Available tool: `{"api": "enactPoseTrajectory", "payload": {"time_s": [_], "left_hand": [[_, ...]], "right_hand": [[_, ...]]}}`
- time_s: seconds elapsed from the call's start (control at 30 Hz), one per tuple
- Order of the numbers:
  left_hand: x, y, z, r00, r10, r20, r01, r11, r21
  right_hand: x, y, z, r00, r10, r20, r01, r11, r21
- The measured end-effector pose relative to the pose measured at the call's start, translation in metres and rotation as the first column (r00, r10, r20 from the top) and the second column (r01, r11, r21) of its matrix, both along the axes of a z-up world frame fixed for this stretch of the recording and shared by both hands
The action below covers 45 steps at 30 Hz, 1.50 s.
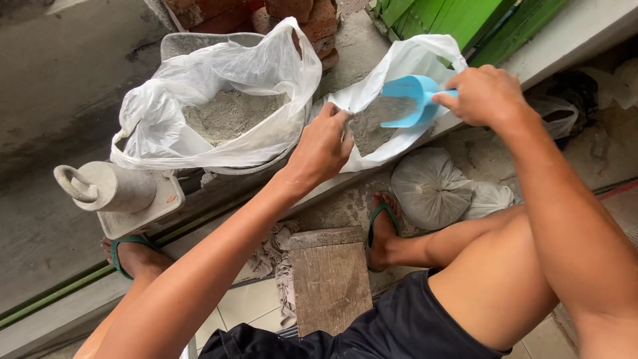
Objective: The person scoops cement from a white plastic bag using a blue scoop and pours it into a bucket lined with a white plastic bag. The person repeats this action multiple times, transferring the material between the two containers.
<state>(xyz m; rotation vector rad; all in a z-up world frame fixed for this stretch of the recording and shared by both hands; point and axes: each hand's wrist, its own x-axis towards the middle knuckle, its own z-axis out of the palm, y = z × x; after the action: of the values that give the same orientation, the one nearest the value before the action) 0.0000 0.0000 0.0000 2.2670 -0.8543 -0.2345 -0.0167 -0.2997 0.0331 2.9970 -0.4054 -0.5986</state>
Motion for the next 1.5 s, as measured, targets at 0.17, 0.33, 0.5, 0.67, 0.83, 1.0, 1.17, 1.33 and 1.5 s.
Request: {"api": "enactPoseTrajectory", "payload": {"time_s": [0.17, 0.33, 0.5, 0.67, 0.83, 1.0, 1.17, 1.33, 1.5], "left_hand": [[0.004, 0.002, 0.01, 0.98, 0.158, -0.125, -0.167, 0.984, -0.067], [-0.004, 0.003, 0.038, 0.975, 0.143, -0.169, -0.143, 0.99, 0.008], [-0.01, 0.02, 0.053, 0.992, -0.123, -0.013, 0.124, 0.982, 0.142], [-0.024, 0.067, 0.123, 0.886, -0.38, 0.267, 0.323, 0.917, 0.234], [-0.007, 0.135, 0.159, 0.84, -0.222, 0.495, 0.208, 0.975, 0.084], [0.02, 0.193, 0.143, 0.717, 0.241, 0.654, -0.165, 0.97, -0.177], [0.041, 0.217, 0.104, 0.725, 0.436, 0.534, -0.429, 0.891, -0.146], [0.051, 0.221, 0.091, 0.819, 0.537, 0.204, -0.546, 0.838, -0.013], [0.053, 0.219, 0.094, 0.837, 0.548, 0.009, -0.541, 0.824, 0.168]], "right_hand": [[0.017, 0.034, -0.008, 0.996, 0.083, 0.042, -0.081, 0.996, -0.043], [0.035, 0.041, -0.037, 0.978, 0.186, 0.095, -0.17, 0.973, -0.158], [0.051, 0.038, -0.067, 0.976, 0.149, 0.161, -0.159, 0.986, 0.053], [0.062, 0.063, -0.044, 0.99, 0.058, 0.125, -0.092, 0.951, 0.294], [0.071, 0.072, -0.059, 0.983, -0.071, 0.169, -0.03, 0.848, 0.53], [0.079, 0.075, -0.112, 0.933, -0.166, 0.319, 0.01, 0.899, 0.438], [0.082, 0.06, -0.158, 0.901, 0.023, 0.434, -0.212, 0.895, 0.393], [0.063, 0.086, -0.084, 0.964, -0.033, 0.262, -0.129, 0.808, 0.575], [0.042, 0.095, -0.006, 0.994, 0.006, 0.107, -0.053, 0.894, 0.445]]}}
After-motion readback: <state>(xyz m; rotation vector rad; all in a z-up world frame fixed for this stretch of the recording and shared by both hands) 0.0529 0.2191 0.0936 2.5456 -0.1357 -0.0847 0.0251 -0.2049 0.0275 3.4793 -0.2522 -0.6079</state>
